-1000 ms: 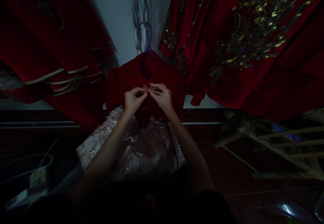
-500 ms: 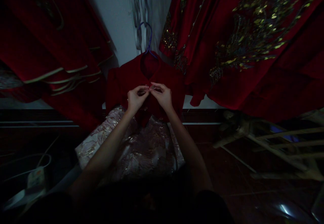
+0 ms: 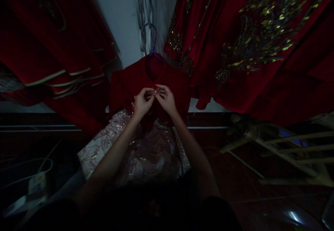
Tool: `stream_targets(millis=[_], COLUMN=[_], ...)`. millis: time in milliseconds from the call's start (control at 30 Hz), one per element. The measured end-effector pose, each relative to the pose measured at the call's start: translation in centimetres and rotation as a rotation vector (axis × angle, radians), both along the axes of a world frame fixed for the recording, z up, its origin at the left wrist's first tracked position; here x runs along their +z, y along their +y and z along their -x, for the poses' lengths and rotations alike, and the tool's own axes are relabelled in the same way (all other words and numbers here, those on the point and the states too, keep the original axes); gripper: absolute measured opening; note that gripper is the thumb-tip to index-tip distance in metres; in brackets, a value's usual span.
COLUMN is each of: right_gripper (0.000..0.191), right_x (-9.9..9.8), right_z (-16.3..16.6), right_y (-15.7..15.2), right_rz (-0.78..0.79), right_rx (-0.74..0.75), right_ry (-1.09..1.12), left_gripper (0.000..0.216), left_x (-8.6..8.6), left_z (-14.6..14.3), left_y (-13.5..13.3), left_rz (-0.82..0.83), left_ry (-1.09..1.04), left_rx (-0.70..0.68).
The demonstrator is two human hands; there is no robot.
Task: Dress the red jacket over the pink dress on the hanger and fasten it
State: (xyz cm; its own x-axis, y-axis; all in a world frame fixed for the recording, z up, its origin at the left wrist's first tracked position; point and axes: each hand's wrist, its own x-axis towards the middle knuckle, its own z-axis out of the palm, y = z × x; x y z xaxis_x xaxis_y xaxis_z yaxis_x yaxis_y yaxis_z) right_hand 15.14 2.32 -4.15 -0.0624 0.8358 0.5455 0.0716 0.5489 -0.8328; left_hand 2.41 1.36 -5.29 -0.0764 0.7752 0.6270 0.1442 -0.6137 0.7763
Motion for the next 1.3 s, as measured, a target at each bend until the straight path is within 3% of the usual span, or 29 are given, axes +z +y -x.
stream_targets(millis=[133, 233, 300, 433, 633, 767, 867, 933, 1033, 1167, 1233, 1300], right_gripper=[0.071, 0.102, 0.109, 0.078, 0.045, 0.027, 0.03, 0.036, 0.052, 0.07, 0.067, 0.065], right_x=[-1.8, -3.7, -4.7, -5.3, -4.1, -2.1, -0.6, -0.4, -1.6, -3.9, -4.4, -4.4], right_z=[0.0, -0.5, -0.8, -1.2, -3.4, -5.6, -6.2, -5.7, -3.9, -1.6, -1.1, -1.0], right_y=[-2.2, -4.4, -5.5, -5.8, -4.5, -4.4, -4.9, -5.2, -5.5, -5.7, -5.9, -6.2], right_rz=[-0.081, -0.154, -0.194, -0.201, -0.021, 0.079, 0.192, 0.193, 0.113, -0.021, -0.079, -0.096], right_rx=[-0.033, -0.05, -0.098, -0.195, -0.343, -0.233, -0.082, -0.062, -0.11, -0.124, -0.113, -0.1], right_ry=[-0.159, -0.333, -0.418, -0.433, -0.288, -0.145, -0.093, -0.118, -0.189, -0.409, -0.518, -0.587], left_gripper=[0.019, 0.021, 0.025, 0.034, 0.042, 0.043, 0.042, 0.041, 0.041, 0.05, 0.05, 0.047], left_x=[-1.2, -1.6, -1.7, -1.8, -3.1, -3.9, -4.0, -3.9, -3.6, -3.0, -3.0, -3.0], left_z=[-0.7, -1.2, -1.7, -2.1, 0.0, 1.5, 1.9, 1.9, 2.0, 2.2, 2.3, 2.2], left_y=[-0.9, -1.8, -2.5, -3.3, -3.1, -2.7, -2.6, -2.6, -2.9, -3.7, -4.0, -4.1], left_rz=[0.084, 0.207, 0.253, 0.233, 0.268, 0.316, 0.338, 0.345, 0.391, 0.594, 0.628, 0.614], left_ry=[-0.217, -0.285, -0.288, -0.256, -0.213, -0.18, -0.17, -0.198, -0.259, -0.281, -0.257, -0.219], left_rx=[-0.067, -0.205, -0.295, -0.303, -0.253, -0.218, -0.221, -0.263, -0.354, -0.584, -0.586, -0.496])
